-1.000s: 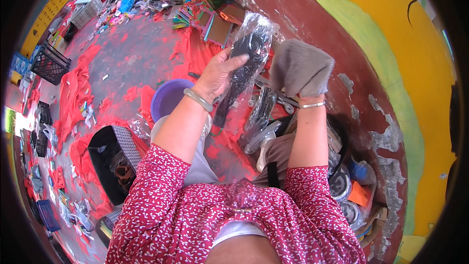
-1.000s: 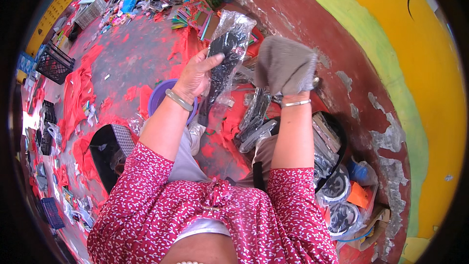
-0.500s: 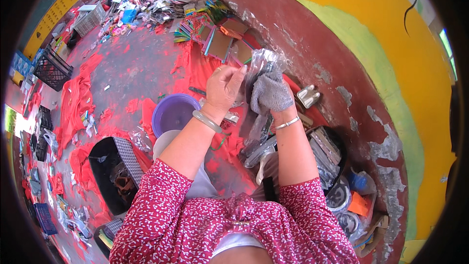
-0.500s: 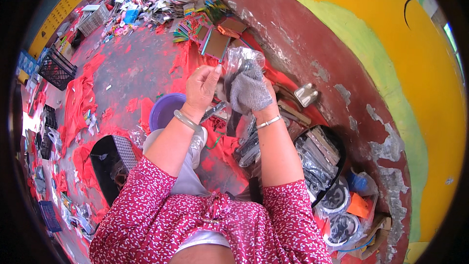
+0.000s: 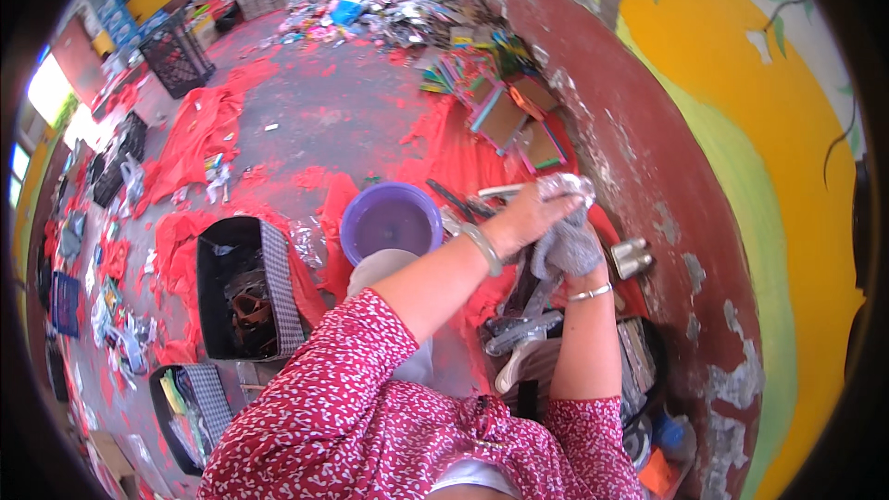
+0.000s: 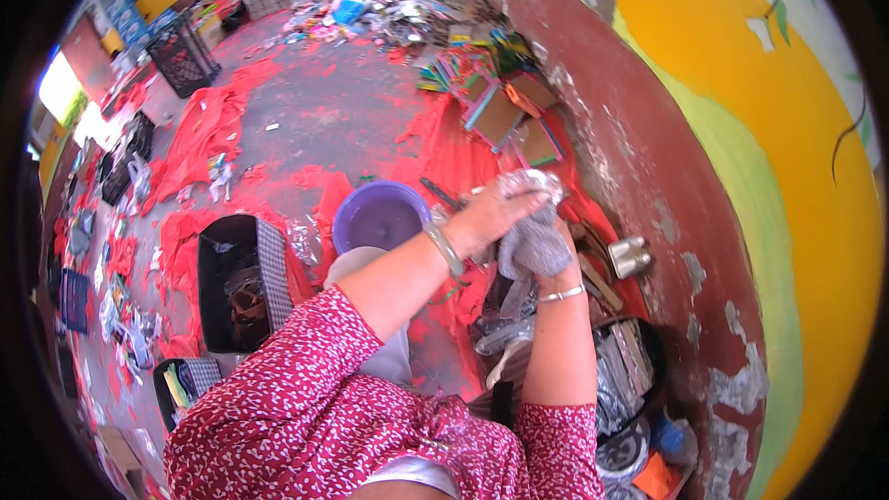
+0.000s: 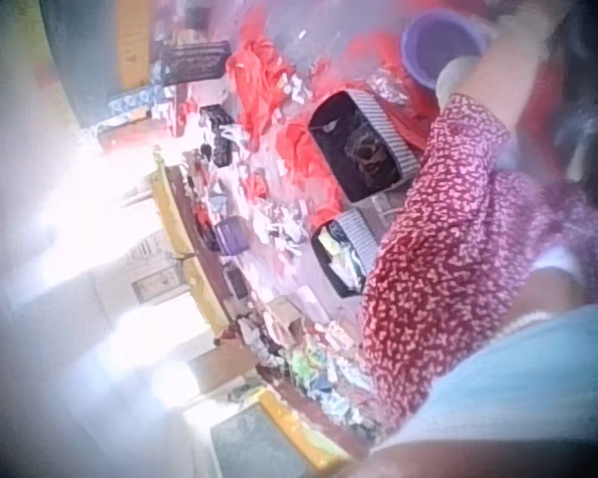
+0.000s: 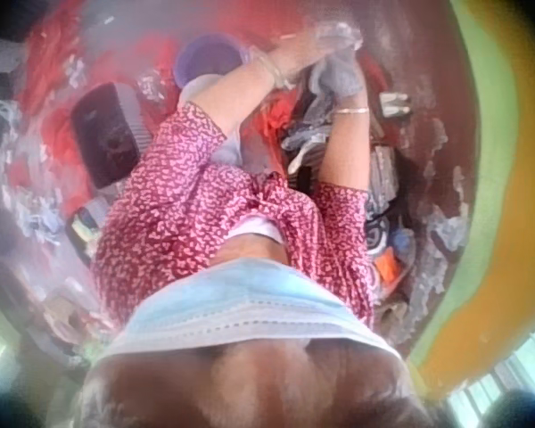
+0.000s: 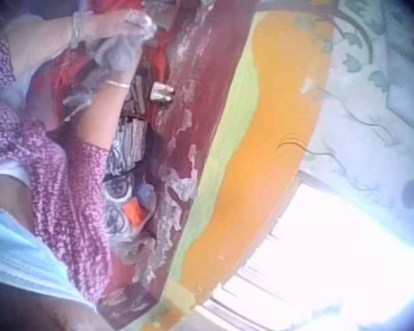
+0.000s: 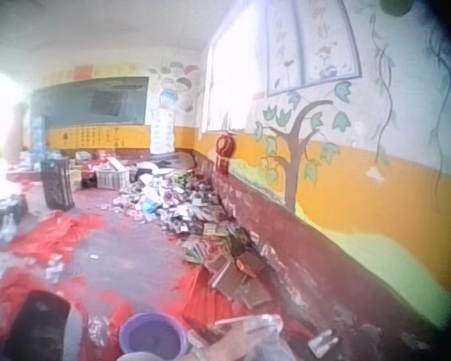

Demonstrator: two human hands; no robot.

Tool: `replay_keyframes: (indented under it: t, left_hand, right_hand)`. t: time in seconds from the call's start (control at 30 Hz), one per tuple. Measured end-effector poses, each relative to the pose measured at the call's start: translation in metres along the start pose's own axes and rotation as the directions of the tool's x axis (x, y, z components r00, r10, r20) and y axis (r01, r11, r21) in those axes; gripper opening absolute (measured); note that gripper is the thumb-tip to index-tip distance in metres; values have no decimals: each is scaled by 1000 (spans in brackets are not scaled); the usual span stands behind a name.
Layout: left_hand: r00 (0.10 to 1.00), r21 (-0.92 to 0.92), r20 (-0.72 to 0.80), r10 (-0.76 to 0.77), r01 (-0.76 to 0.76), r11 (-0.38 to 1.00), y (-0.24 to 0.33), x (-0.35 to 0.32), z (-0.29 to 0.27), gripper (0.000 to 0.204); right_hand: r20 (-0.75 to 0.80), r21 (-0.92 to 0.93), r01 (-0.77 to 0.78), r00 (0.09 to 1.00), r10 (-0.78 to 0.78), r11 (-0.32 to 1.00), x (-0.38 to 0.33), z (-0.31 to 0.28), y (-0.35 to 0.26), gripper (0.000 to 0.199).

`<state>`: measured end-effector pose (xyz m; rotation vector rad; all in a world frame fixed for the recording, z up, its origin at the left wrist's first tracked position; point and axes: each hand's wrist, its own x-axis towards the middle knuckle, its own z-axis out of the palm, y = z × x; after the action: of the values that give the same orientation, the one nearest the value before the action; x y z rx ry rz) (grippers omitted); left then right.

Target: The person wipes a series of plastic-wrapped items with a cloth, periodically dipping the cloth into a purple bucket of water.

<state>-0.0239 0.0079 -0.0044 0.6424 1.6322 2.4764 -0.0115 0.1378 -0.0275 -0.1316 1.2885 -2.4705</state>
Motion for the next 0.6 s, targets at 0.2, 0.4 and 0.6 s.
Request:
replay_keyframes:
  t: [0.2, 0.4, 0.6]
  left_hand:
    - [975, 320, 31, 219, -217, 922, 12, -6, -5, 29]
    - [960, 371, -42, 277, -243, 896, 18, -10, -7, 34]
    - [814, 535, -234, 532, -349, 770, 21, -16, 2, 32]
  right_hand:
    - [122, 63, -25, 992, 17, 998, 2, -18, -3, 33]
    - [55, -419, 84, 996, -67, 904, 3, -5, 7, 37]
    - [85, 267, -93, 994, 73, 959, 8, -6, 4, 41]
